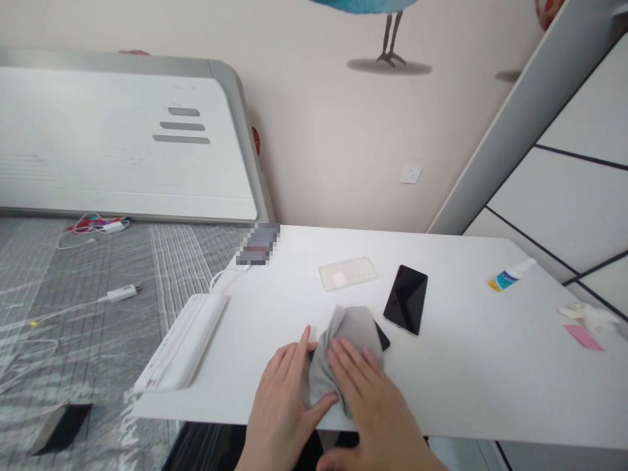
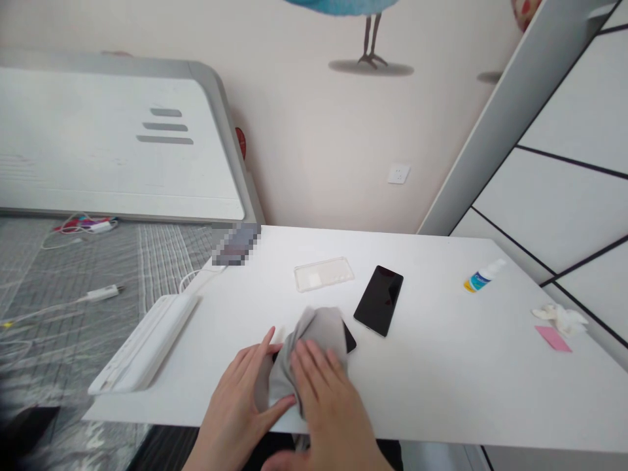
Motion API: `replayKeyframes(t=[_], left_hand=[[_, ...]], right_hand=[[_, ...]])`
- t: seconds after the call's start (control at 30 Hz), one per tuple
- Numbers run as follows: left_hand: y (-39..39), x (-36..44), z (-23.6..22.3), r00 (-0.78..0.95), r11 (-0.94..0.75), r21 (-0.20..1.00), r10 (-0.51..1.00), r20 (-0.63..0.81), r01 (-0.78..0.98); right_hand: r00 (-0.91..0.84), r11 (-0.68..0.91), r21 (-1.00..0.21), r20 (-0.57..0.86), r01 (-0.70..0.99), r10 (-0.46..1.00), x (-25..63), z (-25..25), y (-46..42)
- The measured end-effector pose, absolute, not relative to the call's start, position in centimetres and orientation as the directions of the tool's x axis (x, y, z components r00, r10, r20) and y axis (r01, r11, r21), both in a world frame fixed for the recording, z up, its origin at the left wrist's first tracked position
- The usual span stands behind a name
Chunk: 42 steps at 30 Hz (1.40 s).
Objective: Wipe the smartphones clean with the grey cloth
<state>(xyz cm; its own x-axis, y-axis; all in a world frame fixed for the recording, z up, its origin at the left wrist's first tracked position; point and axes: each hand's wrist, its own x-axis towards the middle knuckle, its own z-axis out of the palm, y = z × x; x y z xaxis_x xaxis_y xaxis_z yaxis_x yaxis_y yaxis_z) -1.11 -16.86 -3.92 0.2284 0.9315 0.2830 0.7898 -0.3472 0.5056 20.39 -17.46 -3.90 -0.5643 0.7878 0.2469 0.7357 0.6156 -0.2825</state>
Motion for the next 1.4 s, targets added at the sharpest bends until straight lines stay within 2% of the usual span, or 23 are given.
replayKeyframes(t=[0.1, 0.17, 0.27, 0.4, 0.47, 0.53, 0.63, 0.77, 0.83, 0.93, 1.07, 1.23, 1.33, 1.4], left_hand=[[-16.8, -1.2, -4.0, 0.245, -0.363, 0.478, 0.924, 0.293, 0.800], [-16.8, -1.2, -4.0, 0.247, -0.364, 0.495, 0.926, 0.287, 0.789], [-16.7, -1.1, -3.9, 0.233, -0.347, 0.538, 0.934, 0.269, 0.768], [-16.7, -1.2, -4.1, 0.241, -0.361, 0.525, 0.928, 0.284, 0.771], [-16.7, -1.2, -4.1, 0.254, -0.370, 0.514, 0.925, 0.284, 0.773], [-16.7, -1.1, -4.0, 0.260, -0.364, 0.525, 0.929, 0.263, 0.769], [-16.7, -0.9, -3.7, 0.246, -0.339, 0.545, 0.940, 0.239, 0.767], [-16.7, -0.9, -3.8, 0.240, -0.339, 0.520, 0.938, 0.250, 0.784], [-16.8, -0.9, -3.9, 0.243, -0.344, 0.510, 0.936, 0.256, 0.788], [-16.7, -0.9, -3.9, 0.247, -0.344, 0.518, 0.936, 0.250, 0.783], [-16.7, -0.9, -3.7, 0.228, -0.324, 0.528, 0.944, 0.241, 0.785], [-16.7, -0.8, -3.5, 0.238, -0.331, 0.554, 0.943, 0.234, 0.764], [-16.7, -0.8, -3.6, 0.230, -0.329, 0.540, 0.942, 0.243, 0.775], [-16.7, -0.9, -3.6, 0.227, -0.333, 0.526, 0.939, 0.257, 0.782]], right_hand=[[-0.664, 0.685, -0.301, 0.184, 0.663, 0.724, 20.6, -3.6, -17.5], [-0.575, 0.596, -0.286, 0.164, 0.750, 0.802, 21.3, -3.2, -17.0], [-0.450, 0.497, -0.262, 0.221, 0.827, 0.865, 21.3, -3.1, -16.8], [-0.651, 0.688, -0.320, 0.230, 0.651, 0.723, 19.8, -3.2, -17.4], [-0.681, 0.696, -0.336, 0.183, 0.635, 0.709, 20.1, -2.9, -17.0], [-0.600, 0.617, -0.305, 0.159, 0.725, 0.784, 21.0, -2.8, -16.3], [-0.468, 0.508, -0.229, 0.209, 0.831, 0.859, 21.7, -3.1, -15.9], [-0.636, 0.690, -0.166, 0.283, 0.705, 0.718, 19.9, -3.9, -17.3], [-0.654, 0.718, -0.182, 0.310, 0.672, 0.691, 18.8, -3.7, -17.7], [-0.588, 0.673, -0.214, 0.351, 0.708, 0.729, 18.3, -3.1, -17.2], [-0.632, 0.700, -0.144, 0.332, 0.699, 0.700, 19.7, -3.0, -15.8], [-0.475, 0.527, -0.082, 0.335, 0.846, 0.814, 21.3, -4.4, -15.5], [-0.583, 0.638, -0.086, 0.328, 0.765, 0.744, 20.3, -4.6, -16.0], [-0.644, 0.702, -0.157, 0.299, 0.695, 0.704, 19.6, -3.6, -16.1]])
